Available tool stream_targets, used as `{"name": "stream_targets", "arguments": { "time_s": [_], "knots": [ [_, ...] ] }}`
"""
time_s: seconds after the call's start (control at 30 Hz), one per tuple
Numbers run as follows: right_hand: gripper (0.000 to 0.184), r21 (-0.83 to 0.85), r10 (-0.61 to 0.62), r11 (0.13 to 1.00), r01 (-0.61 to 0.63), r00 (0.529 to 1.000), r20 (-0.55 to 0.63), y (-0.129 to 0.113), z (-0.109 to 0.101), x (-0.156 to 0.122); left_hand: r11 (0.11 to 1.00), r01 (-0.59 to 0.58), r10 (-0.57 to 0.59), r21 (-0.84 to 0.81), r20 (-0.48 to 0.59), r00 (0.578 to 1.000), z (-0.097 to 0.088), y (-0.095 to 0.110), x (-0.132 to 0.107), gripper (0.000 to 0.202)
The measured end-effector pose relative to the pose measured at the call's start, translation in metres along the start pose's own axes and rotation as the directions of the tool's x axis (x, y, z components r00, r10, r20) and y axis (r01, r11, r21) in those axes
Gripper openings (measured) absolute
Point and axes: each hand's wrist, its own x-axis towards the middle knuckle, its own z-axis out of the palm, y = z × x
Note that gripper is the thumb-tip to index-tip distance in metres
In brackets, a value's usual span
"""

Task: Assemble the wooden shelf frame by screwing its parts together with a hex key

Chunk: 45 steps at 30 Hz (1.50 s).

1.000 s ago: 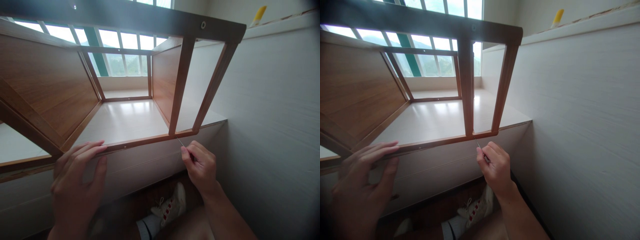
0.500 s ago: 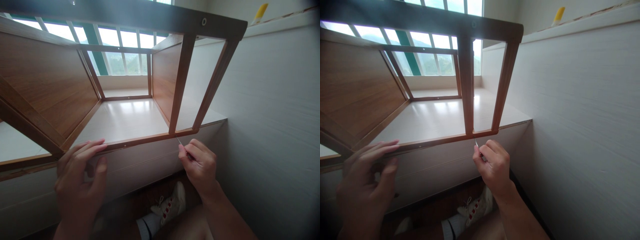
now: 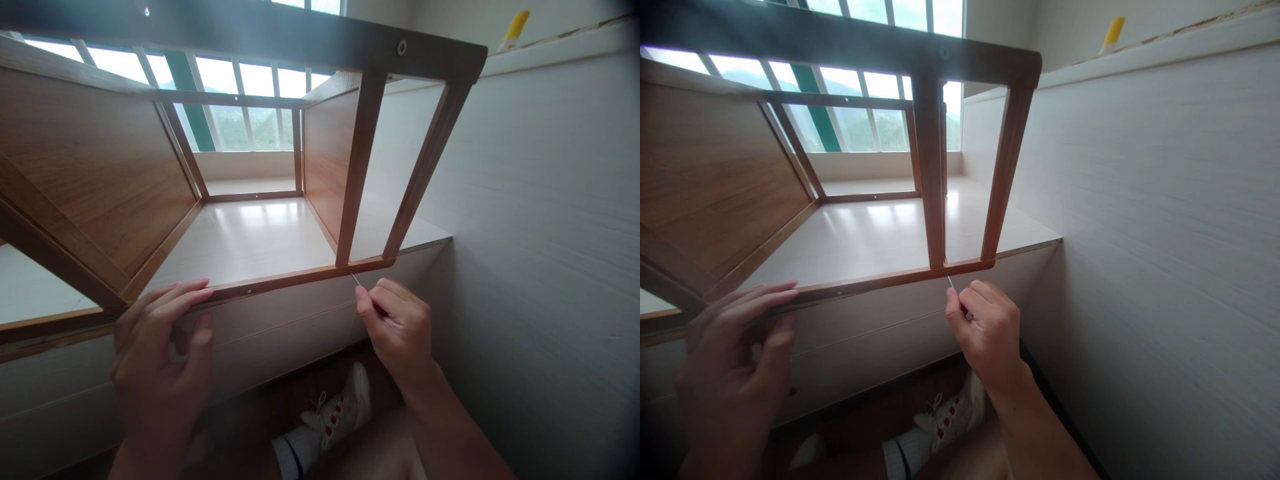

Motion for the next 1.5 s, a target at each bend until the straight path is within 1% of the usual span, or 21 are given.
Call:
{"name": "stream_targets", "arguments": {
  "time_s": [0.13,0.3,0.4,0.57,0.77,0.9,0.97,1.03,1.1,1.13,1.2,1.27,1.33,1.4,1.5],
  "knots": [
    [0.046,-0.083,-0.01,0.996,0.009,1.0,-0.001,-0.001,0.0,0.001,1.0,0.013,-0.013,-0.004,0.002,1.0,0.0,-0.001,0.0,0.019],
    [0.046,-0.101,0.015,0.995,-0.011,0.999,0.038,-0.002,-0.002,0.002,1.0,0.003,-0.003,-0.015,-0.004,1.0,0.002,-0.002,0.001,0.019],
    [0.047,-0.1,0.022,0.995,-0.019,0.999,0.027,0.001,-0.003,0.004,1.0,0.007,-0.007,-0.017,-0.001,1.0,0.002,-0.001,0.001,0.018],
    [0.05,-0.062,0.015,0.998,-0.017,0.999,-0.03,0.008,-0.005,0.009,1.0,0.006,-0.006,-0.02,0.004,1.0,0.0,-0.001,0.001,0.018],
    [0.049,-0.006,0.023,1.0,-0.023,1.0,0.005,0.004,-0.001,0.006,1.0,0.0,0.0,-0.025,-0.011,1.0,0.003,-0.002,0.001,0.018],
    [0.049,-0.001,0.025,1.0,-0.025,0.999,-0.025,-0.001,0.008,0.002,0.999,-0.001,0.001,-0.035,-0.013,1.0,0.003,-0.002,0.0,0.018],
    [0.049,0.05,0.06,0.997,-0.058,0.997,-0.046,-0.003,0.013,0.0,0.999,-0.002,0.001,-0.037,-0.018,1.0,0.003,-0.002,0.0,0.019],
    [0.049,0.142,0.138,0.982,-0.127,0.988,-0.068,-0.005,0.018,-0.003,0.999,0.0,-0.001,-0.033,-0.021,1.0,0.003,-0.003,-0.001,0.019],
    [0.05,0.267,0.268,0.933,-0.242,0.961,-0.067,-0.007,0.022,-0.006,0.999,-0.002,0.001,-0.032,-0.023,1.0,0.003,-0.003,-0.001,0.02],
    [0.051,0.336,0.348,0.888,-0.313,0.936,-0.048,-0.008,0.024,-0.007,0.999,0.0,0.0,-0.033,-0.019,1.0,0.003,-0.003,-0.001,0.021],
    [0.052,0.473,0.497,0.76,-0.445,0.868,0.018,-0.008,0.027,-0.01,0.999,-0.002,0.001,-0.035,-0.008,1.0,0.003,-0.003,-0.001,0.022],
    [0.054,0.587,0.594,0.615,-0.526,0.799,0.093,-0.008,0.029,-0.011,0.999,0.0,0.0,-0.034,-0.002,1.0,0.003,-0.002,-0.001,0.022],
    [0.055,0.674,0.644,0.483,-0.559,0.748,0.159,-0.009,0.03,-0.01,0.999,-0.003,0.003,-0.034,-0.005,1.0,0.003,-0.002,-0.001,0.022],
    [0.056,0.735,0.669,0.358,-0.576,0.707,0.229,-0.011,0.029,-0.007,0.999,-0.005,0.005,-0.035,-0.006,1.0,0.003,-0.002,-0.001,0.023],
    [0.055,0.791,0.656,0.167,-0.588,0.665,0.356,-0.018,0.027,-0.002,1.0,-0.005,0.005,-0.023,-0.003,1.0,0.003,-0.003,-0.001,0.022]
  ]
}}
